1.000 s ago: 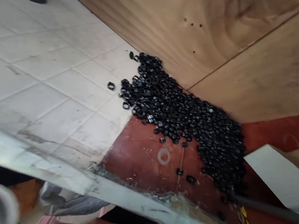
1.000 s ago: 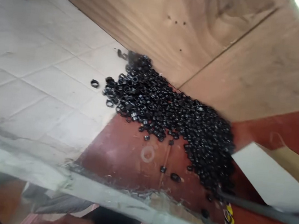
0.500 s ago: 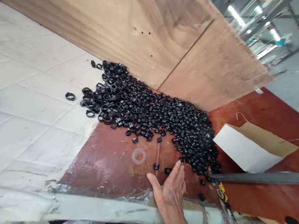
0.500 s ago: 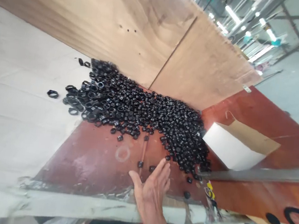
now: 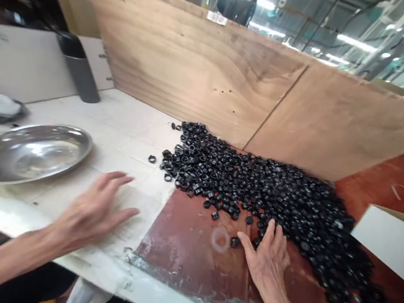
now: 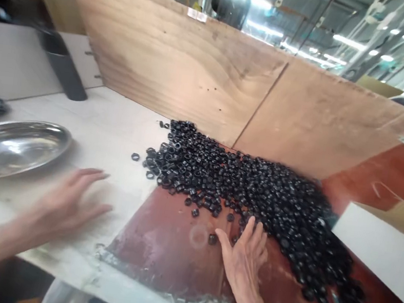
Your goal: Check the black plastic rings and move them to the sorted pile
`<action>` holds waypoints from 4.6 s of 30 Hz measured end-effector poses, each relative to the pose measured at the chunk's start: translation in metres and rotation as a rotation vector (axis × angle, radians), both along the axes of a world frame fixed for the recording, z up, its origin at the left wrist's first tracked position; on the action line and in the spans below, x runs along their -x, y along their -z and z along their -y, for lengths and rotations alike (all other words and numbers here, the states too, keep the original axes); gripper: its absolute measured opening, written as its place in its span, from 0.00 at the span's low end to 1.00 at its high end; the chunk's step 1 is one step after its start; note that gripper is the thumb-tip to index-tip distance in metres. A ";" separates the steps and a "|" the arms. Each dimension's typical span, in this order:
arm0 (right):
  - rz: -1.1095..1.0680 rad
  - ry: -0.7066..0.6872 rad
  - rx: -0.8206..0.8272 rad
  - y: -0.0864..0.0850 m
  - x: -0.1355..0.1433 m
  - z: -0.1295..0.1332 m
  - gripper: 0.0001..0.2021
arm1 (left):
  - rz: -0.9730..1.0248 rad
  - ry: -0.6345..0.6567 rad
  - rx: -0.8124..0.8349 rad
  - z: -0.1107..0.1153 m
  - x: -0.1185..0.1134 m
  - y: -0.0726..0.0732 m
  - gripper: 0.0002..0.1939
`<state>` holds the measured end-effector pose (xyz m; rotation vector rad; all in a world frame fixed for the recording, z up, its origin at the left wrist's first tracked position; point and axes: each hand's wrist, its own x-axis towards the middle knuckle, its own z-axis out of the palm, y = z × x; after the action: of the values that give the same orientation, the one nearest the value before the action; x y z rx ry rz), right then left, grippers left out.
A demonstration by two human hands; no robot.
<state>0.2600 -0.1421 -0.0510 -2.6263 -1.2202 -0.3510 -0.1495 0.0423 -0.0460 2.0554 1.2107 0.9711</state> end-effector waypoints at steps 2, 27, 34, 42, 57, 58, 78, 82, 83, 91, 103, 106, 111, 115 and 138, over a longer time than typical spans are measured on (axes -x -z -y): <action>-0.007 -0.045 -0.002 -0.002 0.013 -0.021 0.51 | -0.155 0.044 -0.100 -0.037 -0.041 -0.012 0.50; -0.473 -0.885 0.028 -0.077 0.063 -0.056 0.10 | -0.251 0.274 -0.512 0.014 -0.125 -0.015 0.41; -0.532 -0.953 0.258 -0.072 0.070 -0.056 0.12 | -0.398 0.411 -0.370 0.030 -0.139 -0.020 0.11; -0.680 -0.852 0.211 -0.070 0.067 -0.057 0.05 | -0.238 0.471 -0.307 0.026 -0.137 -0.016 0.09; -1.154 -0.724 -0.307 -0.063 0.076 -0.068 0.11 | 0.665 0.526 0.879 0.031 -0.144 -0.045 0.16; -1.150 -0.754 -0.306 -0.063 0.077 -0.067 0.10 | 0.679 0.527 0.886 0.032 -0.144 -0.043 0.16; -1.116 -0.709 -0.407 -0.064 0.084 -0.066 0.09 | 0.778 0.490 0.890 0.032 -0.145 -0.042 0.17; -1.116 -0.674 -0.434 -0.062 0.085 -0.066 0.08 | 0.784 0.513 0.884 0.033 -0.146 -0.040 0.16; -1.113 -0.662 -0.431 -0.061 0.085 -0.066 0.08 | 0.790 0.518 0.885 0.034 -0.146 -0.040 0.16; -0.931 -0.731 -0.416 -0.066 0.087 -0.066 0.05 | 0.785 0.536 0.860 0.037 -0.146 -0.039 0.16; -1.046 -0.746 -0.440 -0.063 0.090 -0.062 0.07 | 0.759 0.519 0.832 0.039 -0.146 -0.044 0.17; -1.020 -0.771 -0.430 -0.064 0.091 -0.063 0.08 | 0.716 0.513 0.819 0.040 -0.145 -0.047 0.17; -0.889 -0.794 -0.414 -0.058 0.090 -0.062 0.11 | 0.667 0.505 0.794 0.041 -0.144 -0.048 0.17; -0.739 -0.815 -0.414 -0.056 0.089 -0.061 0.12 | 0.620 0.517 0.744 0.042 -0.143 -0.045 0.15; -0.517 -0.916 -0.414 -0.062 0.090 -0.062 0.09 | 0.684 0.554 0.783 0.042 -0.146 -0.046 0.15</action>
<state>0.1699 -0.0800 0.0108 -1.4576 -1.7228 0.2136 -0.0039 0.0005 -0.0005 1.1672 0.4766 0.6730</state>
